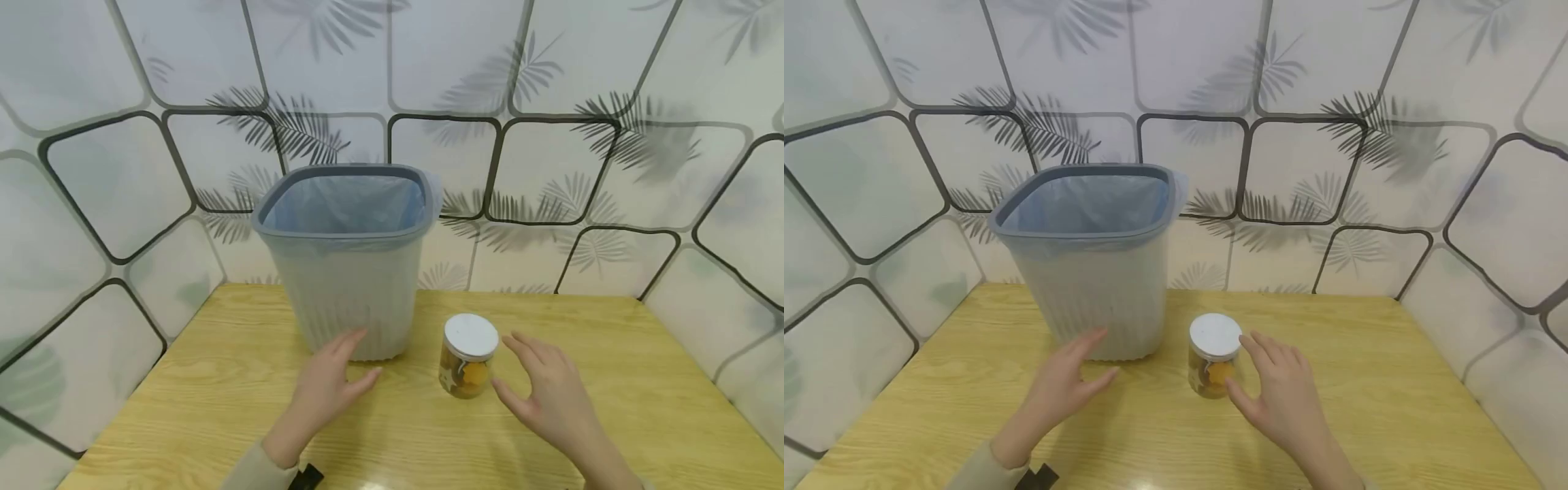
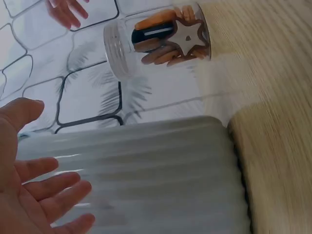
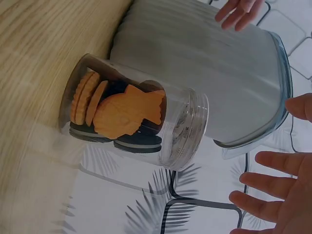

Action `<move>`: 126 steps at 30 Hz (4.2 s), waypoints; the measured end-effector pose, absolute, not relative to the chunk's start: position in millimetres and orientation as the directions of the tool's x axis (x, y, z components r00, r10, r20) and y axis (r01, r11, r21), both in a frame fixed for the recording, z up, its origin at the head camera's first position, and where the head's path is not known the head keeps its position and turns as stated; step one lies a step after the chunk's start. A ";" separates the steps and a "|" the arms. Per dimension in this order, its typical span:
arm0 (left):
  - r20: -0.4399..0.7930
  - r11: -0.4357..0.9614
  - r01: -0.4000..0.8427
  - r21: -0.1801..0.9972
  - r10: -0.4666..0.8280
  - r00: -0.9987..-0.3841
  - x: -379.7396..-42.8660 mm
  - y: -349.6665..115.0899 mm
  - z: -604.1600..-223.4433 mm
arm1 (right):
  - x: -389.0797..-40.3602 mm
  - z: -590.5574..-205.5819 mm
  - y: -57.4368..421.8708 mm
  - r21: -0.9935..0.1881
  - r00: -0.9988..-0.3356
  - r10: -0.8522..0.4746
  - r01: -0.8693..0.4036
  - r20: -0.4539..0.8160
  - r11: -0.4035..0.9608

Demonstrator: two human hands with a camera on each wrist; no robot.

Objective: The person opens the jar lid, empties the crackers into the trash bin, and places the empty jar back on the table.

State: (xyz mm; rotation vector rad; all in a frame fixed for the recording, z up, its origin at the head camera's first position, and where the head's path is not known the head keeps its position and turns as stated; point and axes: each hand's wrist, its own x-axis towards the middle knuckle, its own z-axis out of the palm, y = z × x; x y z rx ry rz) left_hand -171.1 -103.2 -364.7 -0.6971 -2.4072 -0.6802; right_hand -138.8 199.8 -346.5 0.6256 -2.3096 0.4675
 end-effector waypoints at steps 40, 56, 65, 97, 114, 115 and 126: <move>0.019 0.311 0.172 0.935 0.439 -0.898 -230.0 4.8 -395.8 | -198.5 -340.0 184.2 -0.242 -0.814 -0.343 -0.492 0.469 0.836; 0.090 0.244 0.195 0.950 0.384 -0.919 -230.9 18.5 -397.3 | -213.0 -354.4 175.0 -0.328 -0.859 -0.319 -0.460 0.401 0.825; 0.118 0.222 0.219 0.950 0.394 -0.911 -232.3 20.0 -397.6 | -215.2 -358.3 170.9 -0.357 -0.859 -0.305 -0.460 0.411 0.813; 0.115 0.334 0.358 0.872 0.572 -0.812 -199.8 -25.2 -399.6 | -172.8 -363.7 150.1 -0.358 -0.794 -0.416 -0.582 0.443 0.730; 0.124 0.324 0.374 0.869 0.590 -0.798 -205.7 -29.4 -404.0 | -171.6 -360.9 147.1 -0.324 -0.825 -0.409 -0.539 0.389 0.778; 0.122 0.318 0.370 0.873 0.591 -0.797 -206.1 -29.7 -404.1 | -171.5 -361.4 147.1 -0.321 -0.823 -0.413 -0.542 0.390 0.777; 0.168 0.231 0.390 0.891 0.632 -0.757 -198.4 -33.6 -388.8 | -173.0 -363.4 145.1 -0.308 -0.794 -0.438 -0.580 0.422 0.754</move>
